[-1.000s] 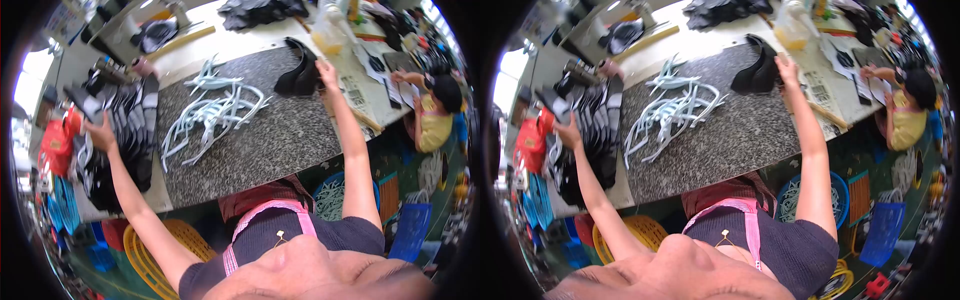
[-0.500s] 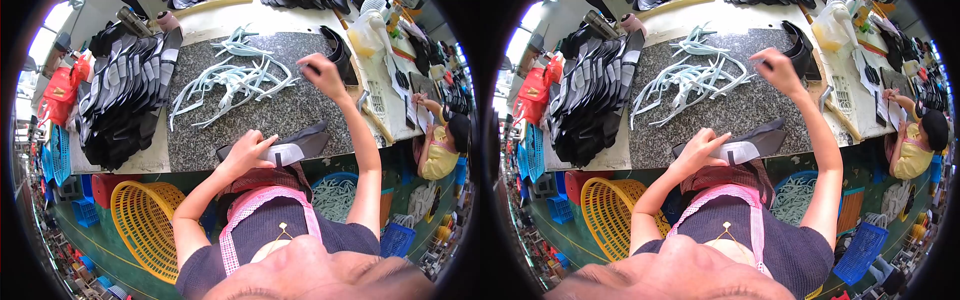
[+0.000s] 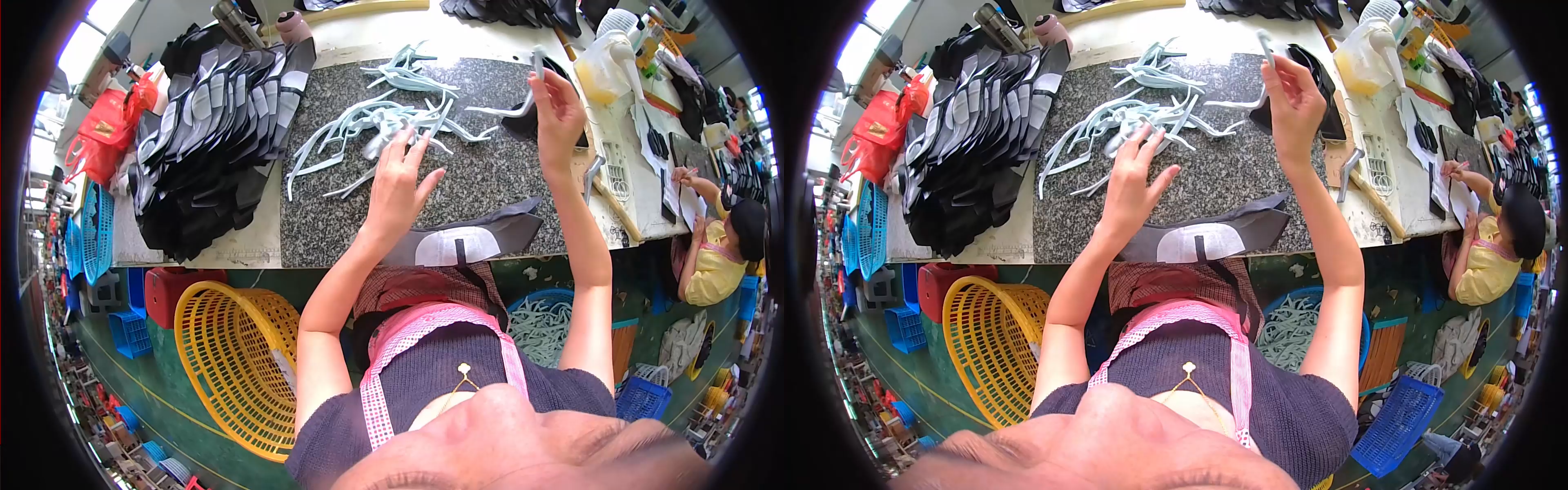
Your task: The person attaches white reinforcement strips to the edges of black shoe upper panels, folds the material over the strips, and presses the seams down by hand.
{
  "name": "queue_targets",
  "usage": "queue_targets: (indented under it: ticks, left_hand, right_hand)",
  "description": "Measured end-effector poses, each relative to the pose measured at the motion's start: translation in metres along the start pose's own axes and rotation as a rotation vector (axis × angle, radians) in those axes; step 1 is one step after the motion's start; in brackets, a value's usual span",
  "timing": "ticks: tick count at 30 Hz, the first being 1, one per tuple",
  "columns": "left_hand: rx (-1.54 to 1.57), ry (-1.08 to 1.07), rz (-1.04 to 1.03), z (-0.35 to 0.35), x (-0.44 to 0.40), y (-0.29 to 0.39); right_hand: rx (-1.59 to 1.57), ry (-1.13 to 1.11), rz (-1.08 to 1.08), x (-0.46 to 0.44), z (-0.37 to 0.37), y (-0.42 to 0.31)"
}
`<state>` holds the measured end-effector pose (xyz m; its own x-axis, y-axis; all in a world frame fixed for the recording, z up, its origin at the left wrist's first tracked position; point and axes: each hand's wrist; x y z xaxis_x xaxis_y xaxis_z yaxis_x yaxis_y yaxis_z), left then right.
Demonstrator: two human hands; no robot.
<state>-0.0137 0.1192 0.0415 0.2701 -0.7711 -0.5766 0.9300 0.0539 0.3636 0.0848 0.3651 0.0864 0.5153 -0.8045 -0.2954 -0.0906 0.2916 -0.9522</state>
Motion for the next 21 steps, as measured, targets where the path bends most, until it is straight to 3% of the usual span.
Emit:
queue_targets:
  ticks: [2,4,7,9,14,18,21]
  left_hand:
    - [0.36,0.098,0.115,0.013,-0.012,0.02]
    - [0.606,0.284,0.154,0.009,-0.02,0.035]
    - [1.229,0.411,0.409,0.015,-0.02,0.049]
    - [1.21,0.361,0.411,0.014,-0.01,0.048]
    - [1.198,0.314,0.444,0.017,0.005,0.063]
    - [0.974,0.352,0.244,0.016,0.014,0.071]
    - [1.114,0.401,0.359,0.021,0.014,0.084]
  right_hand:
    - [0.049,-0.059,-0.056,0.027,0.009,-0.024]
    - [-0.007,-0.302,-0.157,0.06,0.009,-0.034]
    - [-0.156,-0.552,-0.397,0.101,0.008,-0.039]
    - [-0.218,-0.567,-0.468,0.12,0.007,-0.035]
    - [-0.195,-0.451,-0.281,0.133,0.007,-0.034]
    - [-0.065,-0.473,-0.218,0.136,0.009,-0.037]
    - [0.079,-0.398,-0.076,0.139,0.008,-0.042]
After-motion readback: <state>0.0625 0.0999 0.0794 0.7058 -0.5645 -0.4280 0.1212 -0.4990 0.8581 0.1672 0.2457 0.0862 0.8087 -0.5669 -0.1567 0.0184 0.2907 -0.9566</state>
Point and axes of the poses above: each hand's wrist, its own x-axis away from the middle knuckle, its own z-axis out of the back of the hand, y = z × x, and after that the axes turned 14 degrees about -z, right-handed
